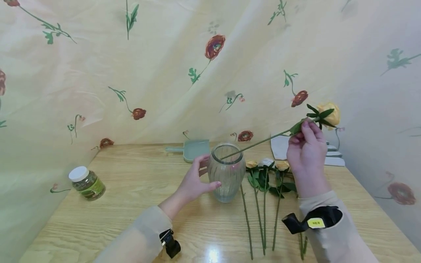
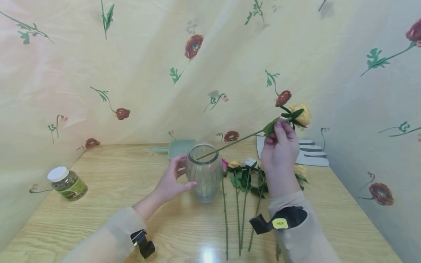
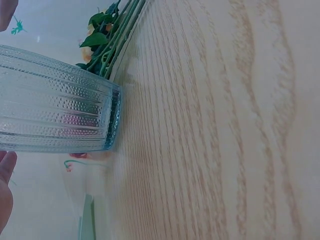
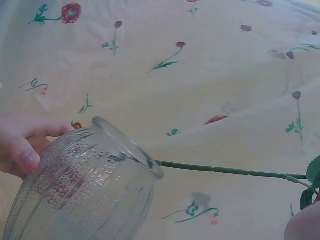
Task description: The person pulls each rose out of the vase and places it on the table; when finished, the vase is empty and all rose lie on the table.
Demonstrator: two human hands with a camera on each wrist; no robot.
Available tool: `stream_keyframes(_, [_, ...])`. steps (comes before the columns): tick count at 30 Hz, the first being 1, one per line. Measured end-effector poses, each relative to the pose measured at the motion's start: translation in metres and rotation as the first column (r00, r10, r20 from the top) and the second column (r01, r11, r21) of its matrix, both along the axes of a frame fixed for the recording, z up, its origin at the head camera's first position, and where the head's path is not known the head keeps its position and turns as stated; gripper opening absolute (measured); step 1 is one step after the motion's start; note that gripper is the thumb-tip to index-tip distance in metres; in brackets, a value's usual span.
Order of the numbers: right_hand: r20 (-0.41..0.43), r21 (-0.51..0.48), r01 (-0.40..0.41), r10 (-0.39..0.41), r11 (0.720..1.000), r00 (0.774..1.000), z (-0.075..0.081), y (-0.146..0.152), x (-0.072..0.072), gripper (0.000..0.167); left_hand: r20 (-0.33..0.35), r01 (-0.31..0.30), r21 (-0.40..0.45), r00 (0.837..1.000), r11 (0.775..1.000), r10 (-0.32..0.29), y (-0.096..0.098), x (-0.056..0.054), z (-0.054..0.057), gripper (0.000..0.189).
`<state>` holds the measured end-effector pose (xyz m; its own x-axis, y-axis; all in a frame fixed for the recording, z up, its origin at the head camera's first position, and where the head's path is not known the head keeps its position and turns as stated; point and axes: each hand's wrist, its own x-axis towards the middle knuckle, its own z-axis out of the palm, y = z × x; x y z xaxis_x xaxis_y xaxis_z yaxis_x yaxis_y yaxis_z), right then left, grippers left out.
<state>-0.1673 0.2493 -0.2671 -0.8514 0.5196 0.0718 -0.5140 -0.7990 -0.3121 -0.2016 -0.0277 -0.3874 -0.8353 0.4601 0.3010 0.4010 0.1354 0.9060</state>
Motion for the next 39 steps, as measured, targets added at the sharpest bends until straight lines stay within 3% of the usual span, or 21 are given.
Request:
stream_keyframes(9, [-0.009, -0.104, -0.043, 0.042, 0.994, 0.999, -0.012, 0.015, 0.008, 0.019, 0.01, -0.009, 0.007, 1.0, 1.0, 0.009, -0.003, -0.001, -0.001, 0.082])
stream_keyframes(26, [0.052, -0.203, -0.025, 0.036, 0.979, 0.998, -0.046, 0.065, 0.022, 0.019, 0.033, -0.01, -0.007, 0.999, 1.0, 0.01, -0.002, 0.001, 0.0, 0.082])
stream_keyframes(30, [0.097, -0.178, -0.021, 0.038, 0.984, 0.995, -0.051, 0.08, 0.026, 0.017, 0.029, -0.008, -0.005, 1.0, 1.0, 0.008, -0.002, 0.002, 0.0, 0.082])
stream_keyframes(39, [0.242, -0.005, -0.05, 0.05, 0.999, 0.969, -0.069, 0.108, 0.035, 0.015, 0.026, -0.004, 0.01, 1.0, 1.0, 0.004, -0.003, 0.002, -0.001, 0.082])
